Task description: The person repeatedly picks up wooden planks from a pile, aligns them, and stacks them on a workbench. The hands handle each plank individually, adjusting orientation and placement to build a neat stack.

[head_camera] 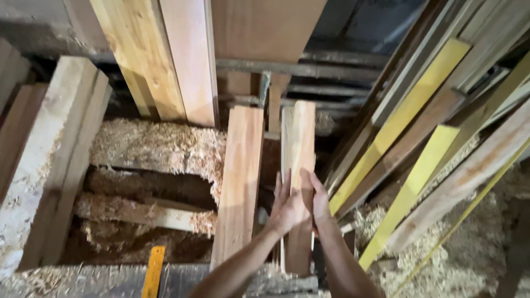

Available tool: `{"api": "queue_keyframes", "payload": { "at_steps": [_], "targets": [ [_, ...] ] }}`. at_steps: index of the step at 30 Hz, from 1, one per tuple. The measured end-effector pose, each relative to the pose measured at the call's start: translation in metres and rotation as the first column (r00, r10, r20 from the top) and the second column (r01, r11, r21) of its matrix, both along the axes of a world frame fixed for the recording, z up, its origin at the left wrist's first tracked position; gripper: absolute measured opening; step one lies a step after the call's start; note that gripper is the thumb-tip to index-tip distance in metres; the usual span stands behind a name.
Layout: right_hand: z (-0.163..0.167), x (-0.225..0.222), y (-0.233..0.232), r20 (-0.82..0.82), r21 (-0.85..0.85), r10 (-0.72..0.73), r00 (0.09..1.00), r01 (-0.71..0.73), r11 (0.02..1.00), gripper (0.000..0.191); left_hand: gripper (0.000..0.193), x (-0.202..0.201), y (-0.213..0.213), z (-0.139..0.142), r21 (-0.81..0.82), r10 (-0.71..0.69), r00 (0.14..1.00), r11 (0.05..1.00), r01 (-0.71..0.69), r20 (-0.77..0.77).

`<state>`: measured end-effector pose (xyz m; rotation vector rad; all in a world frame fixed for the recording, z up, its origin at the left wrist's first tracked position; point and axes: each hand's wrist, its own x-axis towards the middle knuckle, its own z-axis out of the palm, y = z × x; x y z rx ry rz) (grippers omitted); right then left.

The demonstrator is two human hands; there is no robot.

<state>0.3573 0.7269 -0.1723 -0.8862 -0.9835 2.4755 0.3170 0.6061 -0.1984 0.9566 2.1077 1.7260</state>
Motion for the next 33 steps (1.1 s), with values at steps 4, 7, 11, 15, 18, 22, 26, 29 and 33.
{"api": "queue_keyframes", "payload": {
  "at_steps": [4, 7, 11, 15, 18, 22, 26, 29, 33],
  "targets": [
    [0.000, 0.000, 0.001, -0.009, 0.044, 0.065, 0.998, -0.064, 0.997, 0.056, 0.061, -0.003, 0.005, 0.000, -0.132, 0.014, 0.961, 0.990, -0.053, -0.276],
    [-0.007, -0.002, 0.003, -0.071, 0.053, 0.087, 0.994, -0.084, 0.995, 0.056, 0.086, -0.007, 0.007, 0.007, 0.681, -0.593, 0.345, 0.685, -0.259, 0.728],
    [-0.013, -0.004, 0.006, -0.036, 0.116, 0.031, 0.999, -0.026, 0.993, 0.052, 0.083, -0.014, 0.015, 0.013, 0.426, -0.264, 0.664, 0.900, -0.090, 0.700],
    [-0.015, 0.002, 0.008, 0.141, 0.131, 0.083, 0.986, -0.102, 0.986, 0.047, 0.096, -0.020, 0.023, 0.010, 0.522, -0.342, 0.632, 0.844, -0.119, 0.696],
    [-0.016, 0.004, 0.009, -0.034, 0.145, 0.151, 0.988, -0.144, 0.979, 0.046, 0.098, -0.021, 0.025, 0.011, 0.466, -0.287, 0.638, 0.876, -0.127, 0.715],
    [-0.007, 0.002, 0.007, 0.040, 0.189, 0.114, 0.993, -0.119, 0.975, 0.048, 0.094, -0.022, 0.016, 0.033, 0.358, -0.205, 0.772, 0.933, -0.031, 0.602],
    [0.030, 0.006, -0.009, 0.218, 0.799, -0.221, 0.951, -0.044, 0.600, 0.049, 0.083, -0.035, -0.010, 0.073, 0.276, -0.102, 0.892, 0.961, -0.026, 0.440],
    [0.062, 0.003, -0.040, 0.189, 0.911, -0.416, 0.889, -0.001, 0.413, 0.042, 0.066, -0.066, -0.042, 0.093, 0.101, 0.137, 0.989, 0.985, -0.142, 0.060],
    [0.077, -0.023, -0.102, 0.232, 0.877, -0.184, 0.955, -0.124, 0.464, 0.025, 0.061, -0.124, -0.081, 0.086, -0.015, 0.343, 0.934, 0.939, -0.344, 0.102]
  ]
}}
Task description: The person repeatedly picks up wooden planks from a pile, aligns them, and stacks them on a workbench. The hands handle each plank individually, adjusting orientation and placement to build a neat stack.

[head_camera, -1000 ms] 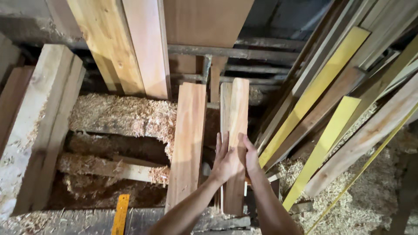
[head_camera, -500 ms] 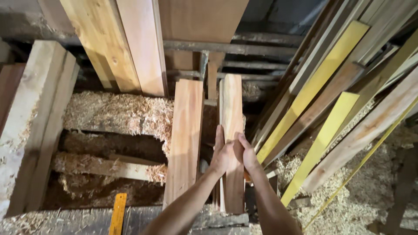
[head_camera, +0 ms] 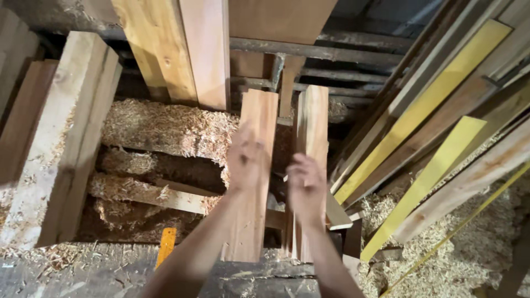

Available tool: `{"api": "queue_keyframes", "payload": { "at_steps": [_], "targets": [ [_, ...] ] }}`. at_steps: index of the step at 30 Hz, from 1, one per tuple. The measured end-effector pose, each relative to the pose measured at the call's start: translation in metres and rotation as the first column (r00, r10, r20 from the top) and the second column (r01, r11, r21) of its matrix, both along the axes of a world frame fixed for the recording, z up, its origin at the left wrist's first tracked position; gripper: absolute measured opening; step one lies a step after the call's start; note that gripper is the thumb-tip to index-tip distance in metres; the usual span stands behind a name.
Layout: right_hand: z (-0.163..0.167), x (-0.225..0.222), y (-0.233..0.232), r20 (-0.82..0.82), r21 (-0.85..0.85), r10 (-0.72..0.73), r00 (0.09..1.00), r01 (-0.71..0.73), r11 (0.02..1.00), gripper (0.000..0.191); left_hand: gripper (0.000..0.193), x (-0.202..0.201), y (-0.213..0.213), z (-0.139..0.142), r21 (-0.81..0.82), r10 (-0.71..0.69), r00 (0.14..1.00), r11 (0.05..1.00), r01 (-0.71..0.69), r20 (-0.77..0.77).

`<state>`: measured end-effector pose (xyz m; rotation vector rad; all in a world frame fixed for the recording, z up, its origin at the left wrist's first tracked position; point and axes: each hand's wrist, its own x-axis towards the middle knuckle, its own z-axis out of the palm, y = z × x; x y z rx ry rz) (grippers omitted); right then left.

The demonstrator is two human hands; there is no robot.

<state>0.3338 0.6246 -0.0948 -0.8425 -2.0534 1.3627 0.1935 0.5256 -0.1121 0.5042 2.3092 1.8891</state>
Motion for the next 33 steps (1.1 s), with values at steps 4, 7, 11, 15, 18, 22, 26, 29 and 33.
{"api": "queue_keyframes", "payload": {
  "at_steps": [4, 7, 11, 15, 18, 22, 26, 29, 33],
  "targets": [
    [-0.015, -0.034, -0.042, 0.240, 0.451, 0.178, 0.954, -0.272, 0.850, 0.057, 0.078, -0.041, -0.027, -0.046, 0.201, -0.013, 0.940, 0.978, -0.059, 0.341],
    [-0.031, -0.048, -0.054, 0.417, 0.630, 0.217, 0.883, -0.453, 0.631, 0.057, 0.065, -0.052, -0.034, -0.086, 0.147, -0.135, 0.764, 0.988, 0.053, 0.631],
    [-0.037, -0.055, -0.054, 0.524, 0.638, 0.216, 0.824, -0.548, 0.542, 0.065, 0.055, -0.056, -0.033, -0.105, 0.721, -0.646, 0.566, 0.681, 0.127, 0.512],
    [-0.021, -0.059, -0.053, 0.663, 0.438, 0.318, 0.677, -0.696, 0.569, 0.094, 0.057, -0.049, -0.036, -0.099, 0.742, -0.700, 0.386, 0.668, 0.055, 0.601],
    [-0.005, -0.064, -0.053, 0.776, 0.330, 0.298, 0.557, -0.760, 0.561, 0.107, 0.062, -0.043, -0.039, -0.086, 0.731, -0.715, 0.294, 0.678, 0.074, 0.634],
    [0.005, -0.066, -0.054, 0.809, 0.306, 0.276, 0.519, -0.772, 0.556, 0.109, 0.068, -0.036, -0.041, -0.082, 0.588, -0.582, 0.369, 0.801, 0.107, 0.725],
    [0.005, -0.061, -0.052, 0.830, 0.281, 0.280, 0.482, -0.796, 0.536, 0.106, 0.066, -0.028, -0.037, -0.095, 0.698, -0.669, 0.342, 0.715, 0.051, 0.660],
    [0.006, -0.055, -0.047, 0.828, 0.282, 0.286, 0.483, -0.799, 0.532, 0.105, 0.067, -0.018, -0.029, -0.106, 0.663, -0.623, 0.336, 0.748, -0.007, 0.707],
    [0.009, -0.047, -0.037, 0.799, 0.299, 0.292, 0.526, -0.768, 0.566, 0.105, 0.063, -0.010, -0.015, -0.111, 0.698, -0.653, 0.318, 0.714, -0.042, 0.687]
  ]
}}
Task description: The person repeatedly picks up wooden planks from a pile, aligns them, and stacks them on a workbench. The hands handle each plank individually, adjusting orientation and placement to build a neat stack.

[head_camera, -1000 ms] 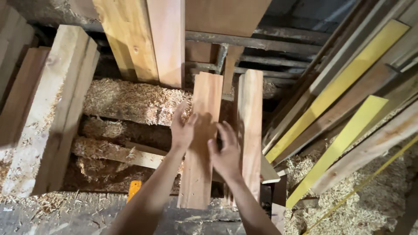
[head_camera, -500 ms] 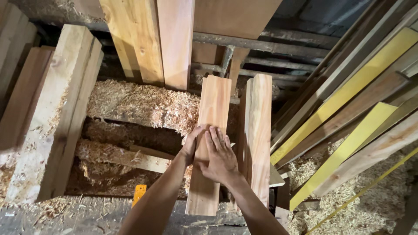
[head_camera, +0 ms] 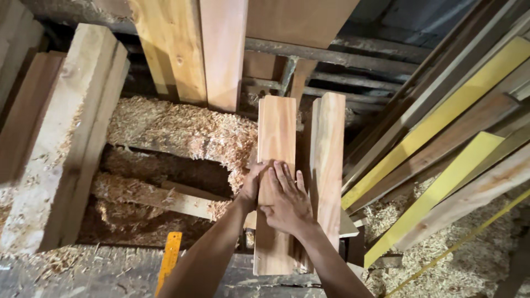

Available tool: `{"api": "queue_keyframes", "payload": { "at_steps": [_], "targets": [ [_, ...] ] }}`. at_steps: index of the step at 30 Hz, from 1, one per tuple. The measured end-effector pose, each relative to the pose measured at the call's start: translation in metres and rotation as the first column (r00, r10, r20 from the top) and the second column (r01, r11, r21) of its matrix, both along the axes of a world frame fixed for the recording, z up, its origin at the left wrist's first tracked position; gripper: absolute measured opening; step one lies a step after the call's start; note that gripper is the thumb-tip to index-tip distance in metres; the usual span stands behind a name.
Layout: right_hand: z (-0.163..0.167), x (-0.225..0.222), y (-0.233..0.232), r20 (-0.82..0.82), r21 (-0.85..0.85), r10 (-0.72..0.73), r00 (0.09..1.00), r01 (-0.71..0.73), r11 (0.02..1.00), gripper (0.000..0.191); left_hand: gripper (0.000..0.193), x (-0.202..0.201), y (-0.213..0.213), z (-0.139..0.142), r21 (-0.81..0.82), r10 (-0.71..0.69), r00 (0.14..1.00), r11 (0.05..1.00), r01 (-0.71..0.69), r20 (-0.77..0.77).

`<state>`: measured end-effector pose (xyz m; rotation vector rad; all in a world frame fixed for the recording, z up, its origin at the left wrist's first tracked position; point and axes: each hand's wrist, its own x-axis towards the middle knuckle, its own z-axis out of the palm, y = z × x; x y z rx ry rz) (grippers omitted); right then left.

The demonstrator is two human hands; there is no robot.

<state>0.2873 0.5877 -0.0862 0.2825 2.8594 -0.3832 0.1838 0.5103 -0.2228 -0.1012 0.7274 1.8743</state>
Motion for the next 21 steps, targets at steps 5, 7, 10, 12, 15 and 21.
{"api": "queue_keyframes", "payload": {
  "at_steps": [5, 7, 10, 12, 15, 21],
  "targets": [
    [0.002, 0.005, 0.012, 0.028, -0.010, -0.044, 0.999, 0.044, 0.999, 0.108, 0.061, 0.002, 0.018, 0.012, -0.059, -0.034, 0.995, 0.998, 0.029, -0.093],
    [0.006, 0.007, 0.015, 0.068, 0.050, -0.024, 0.997, 0.020, 0.999, 0.104, 0.059, 0.006, 0.022, 0.017, -0.151, -0.043, 0.994, 0.988, 0.028, -0.098],
    [0.013, 0.007, 0.017, 0.100, 0.078, -0.021, 0.995, 0.013, 0.997, 0.100, 0.059, 0.013, 0.026, 0.015, -0.038, -0.045, 0.997, 0.998, 0.043, -0.065],
    [0.017, 0.005, 0.014, 0.130, 0.053, -0.033, 0.991, 0.027, 0.998, 0.100, 0.059, 0.017, 0.028, 0.008, -0.016, -0.016, 0.996, 1.000, 0.015, -0.089],
    [0.020, -0.004, 0.010, 0.127, 0.108, -0.031, 0.991, 0.017, 0.994, 0.099, 0.059, 0.011, 0.035, -0.003, 0.035, 0.051, 0.981, 0.998, -0.045, -0.185],
    [0.023, 0.014, 0.043, -0.542, 0.197, -0.150, 0.827, 0.299, 0.934, 0.062, 0.076, -0.003, 0.045, 0.016, -0.042, 0.131, 0.847, 0.983, -0.177, -0.516]
  ]
}}
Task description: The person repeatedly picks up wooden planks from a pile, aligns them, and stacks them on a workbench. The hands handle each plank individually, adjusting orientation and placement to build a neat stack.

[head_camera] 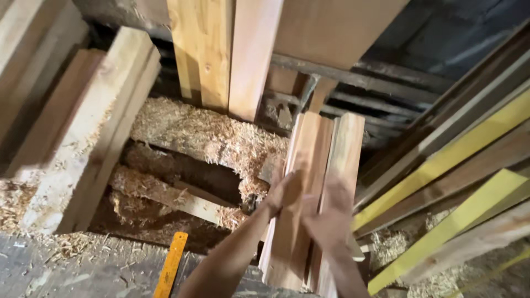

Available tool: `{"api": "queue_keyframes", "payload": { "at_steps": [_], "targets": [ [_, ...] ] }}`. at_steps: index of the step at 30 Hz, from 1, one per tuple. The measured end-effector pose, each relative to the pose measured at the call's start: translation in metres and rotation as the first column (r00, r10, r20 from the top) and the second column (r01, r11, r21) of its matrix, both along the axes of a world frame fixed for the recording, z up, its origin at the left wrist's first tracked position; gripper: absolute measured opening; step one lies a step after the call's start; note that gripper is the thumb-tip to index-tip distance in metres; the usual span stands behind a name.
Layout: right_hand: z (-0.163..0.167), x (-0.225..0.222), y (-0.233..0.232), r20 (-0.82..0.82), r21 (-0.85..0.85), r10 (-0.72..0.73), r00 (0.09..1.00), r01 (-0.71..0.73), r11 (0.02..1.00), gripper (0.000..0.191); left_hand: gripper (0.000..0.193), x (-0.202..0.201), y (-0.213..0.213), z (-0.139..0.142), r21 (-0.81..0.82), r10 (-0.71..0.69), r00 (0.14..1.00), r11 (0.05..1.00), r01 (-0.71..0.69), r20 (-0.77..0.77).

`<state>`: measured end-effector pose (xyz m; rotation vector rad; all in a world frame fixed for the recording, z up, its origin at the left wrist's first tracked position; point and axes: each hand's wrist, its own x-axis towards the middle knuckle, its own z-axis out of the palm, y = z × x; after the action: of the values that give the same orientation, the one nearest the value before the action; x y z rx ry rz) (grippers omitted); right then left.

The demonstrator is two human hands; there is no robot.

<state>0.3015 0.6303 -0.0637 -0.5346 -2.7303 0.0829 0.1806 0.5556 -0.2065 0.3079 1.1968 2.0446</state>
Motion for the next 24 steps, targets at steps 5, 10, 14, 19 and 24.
{"api": "queue_keyframes", "payload": {
  "at_steps": [5, 10, 14, 19, 24],
  "targets": [
    [-0.038, 0.029, 0.070, 0.314, -0.835, -0.412, 0.856, 0.455, 0.308, 0.074, 0.087, 0.010, -0.003, 0.026, -0.292, 0.021, 0.962, 0.951, -0.104, -0.273],
    [-0.112, 0.053, 0.100, 0.030, -0.999, -0.351, 0.936, 0.035, 0.008, 0.059, 0.089, 0.022, 0.010, 0.020, 0.002, 0.141, 0.977, 0.990, -0.143, -0.160],
    [-0.109, 0.055, 0.106, 0.138, -0.976, -0.355, 0.925, 0.067, -0.207, 0.057, 0.085, 0.019, 0.010, 0.031, -0.169, 0.058, 0.950, 0.979, -0.114, -0.305],
    [-0.053, 0.038, 0.072, 0.193, -0.731, -0.363, 0.911, 0.381, 0.566, 0.056, 0.075, 0.016, -0.029, 0.073, -0.447, -0.105, 0.931, 0.892, -0.067, -0.349],
    [-0.008, 0.044, -0.003, -0.353, -0.461, -0.203, 0.913, 0.019, 0.887, 0.027, 0.058, 0.041, -0.074, 0.120, -0.605, -0.183, 0.972, 0.794, 0.058, -0.147]
  ]
}}
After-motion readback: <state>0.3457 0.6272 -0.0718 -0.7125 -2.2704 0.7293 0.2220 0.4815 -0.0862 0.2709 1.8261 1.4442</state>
